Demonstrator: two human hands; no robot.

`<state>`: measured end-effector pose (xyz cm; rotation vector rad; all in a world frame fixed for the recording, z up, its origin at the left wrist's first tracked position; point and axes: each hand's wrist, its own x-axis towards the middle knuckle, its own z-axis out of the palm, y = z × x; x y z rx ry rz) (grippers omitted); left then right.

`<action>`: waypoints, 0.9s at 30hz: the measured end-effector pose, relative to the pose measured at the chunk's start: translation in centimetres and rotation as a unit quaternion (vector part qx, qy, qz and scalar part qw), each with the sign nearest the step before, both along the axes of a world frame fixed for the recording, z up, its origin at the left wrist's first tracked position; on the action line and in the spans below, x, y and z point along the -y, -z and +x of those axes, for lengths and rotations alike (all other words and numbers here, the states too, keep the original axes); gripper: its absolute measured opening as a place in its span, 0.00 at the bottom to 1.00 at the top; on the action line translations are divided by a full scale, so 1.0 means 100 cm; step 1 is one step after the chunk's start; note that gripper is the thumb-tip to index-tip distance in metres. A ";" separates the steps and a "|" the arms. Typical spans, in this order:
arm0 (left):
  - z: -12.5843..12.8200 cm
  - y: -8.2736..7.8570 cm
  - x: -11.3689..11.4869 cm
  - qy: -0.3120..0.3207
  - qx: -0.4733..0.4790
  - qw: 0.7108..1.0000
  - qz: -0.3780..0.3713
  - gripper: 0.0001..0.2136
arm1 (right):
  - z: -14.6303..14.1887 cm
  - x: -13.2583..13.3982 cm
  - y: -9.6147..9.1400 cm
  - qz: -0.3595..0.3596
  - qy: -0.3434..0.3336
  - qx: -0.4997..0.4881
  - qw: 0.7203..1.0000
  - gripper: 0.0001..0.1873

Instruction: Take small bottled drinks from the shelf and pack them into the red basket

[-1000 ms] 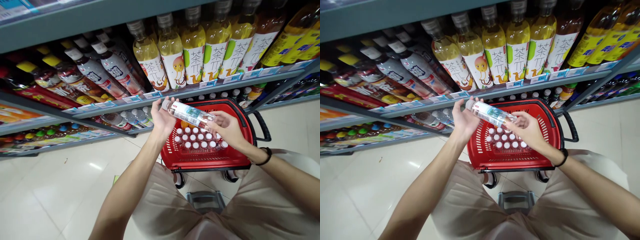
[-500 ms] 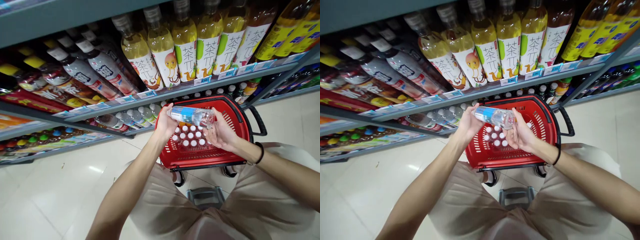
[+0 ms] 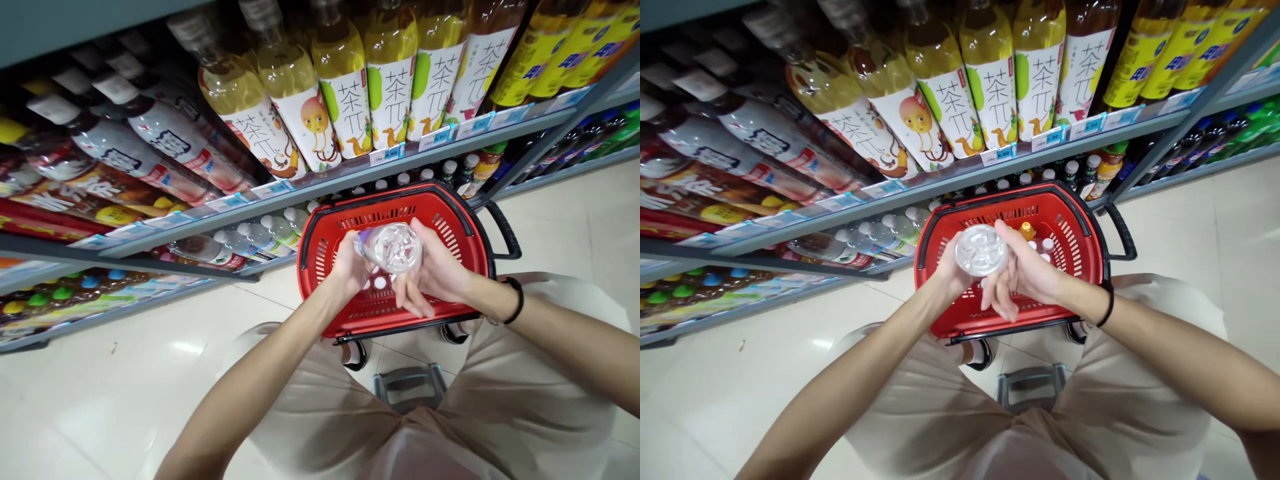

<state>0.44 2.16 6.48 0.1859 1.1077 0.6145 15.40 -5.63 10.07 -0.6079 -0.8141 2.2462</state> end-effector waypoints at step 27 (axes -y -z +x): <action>-0.084 -0.044 -0.040 0.241 -0.232 0.742 0.581 0.26 | 0.020 0.009 0.061 0.289 0.264 0.593 0.704 0.29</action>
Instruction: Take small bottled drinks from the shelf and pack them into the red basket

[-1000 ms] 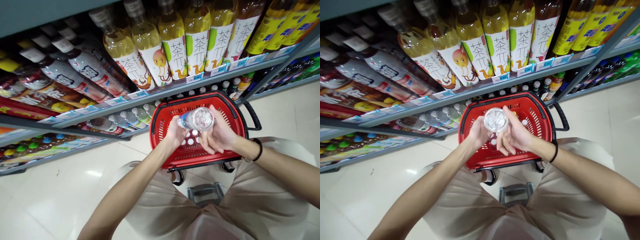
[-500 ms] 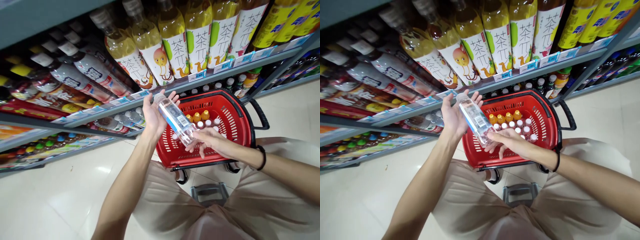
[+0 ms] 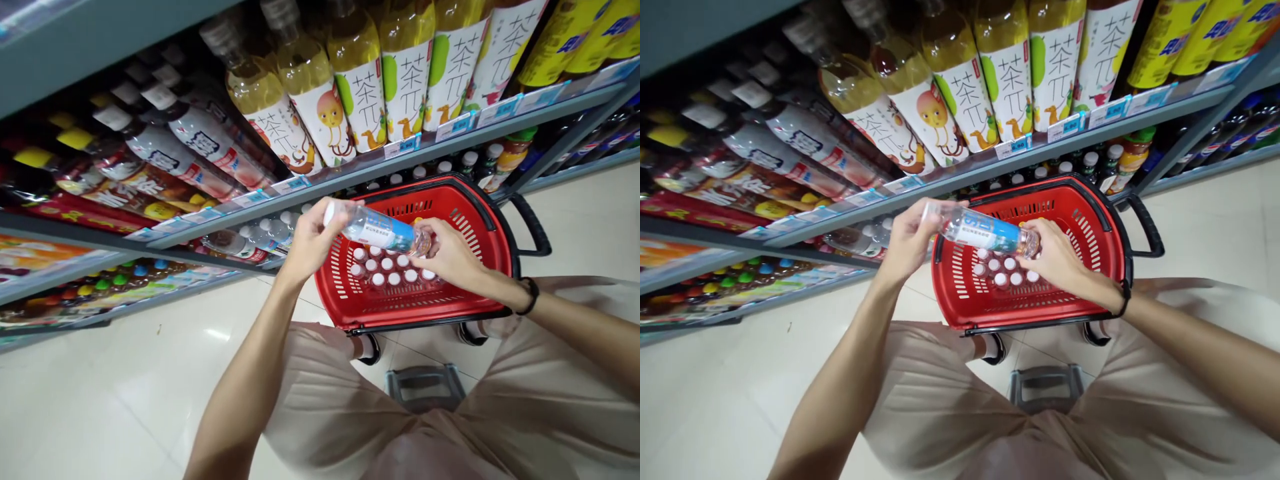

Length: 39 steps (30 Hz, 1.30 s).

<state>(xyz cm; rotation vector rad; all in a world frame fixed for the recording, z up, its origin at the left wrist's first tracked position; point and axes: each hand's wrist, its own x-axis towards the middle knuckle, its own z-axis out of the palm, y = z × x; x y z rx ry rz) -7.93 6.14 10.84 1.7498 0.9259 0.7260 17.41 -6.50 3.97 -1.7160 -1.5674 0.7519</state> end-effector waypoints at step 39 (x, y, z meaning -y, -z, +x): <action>0.047 0.082 0.016 0.312 -0.677 0.667 -0.013 0.20 | 0.007 0.005 -0.012 -0.305 -0.343 0.359 0.813 0.16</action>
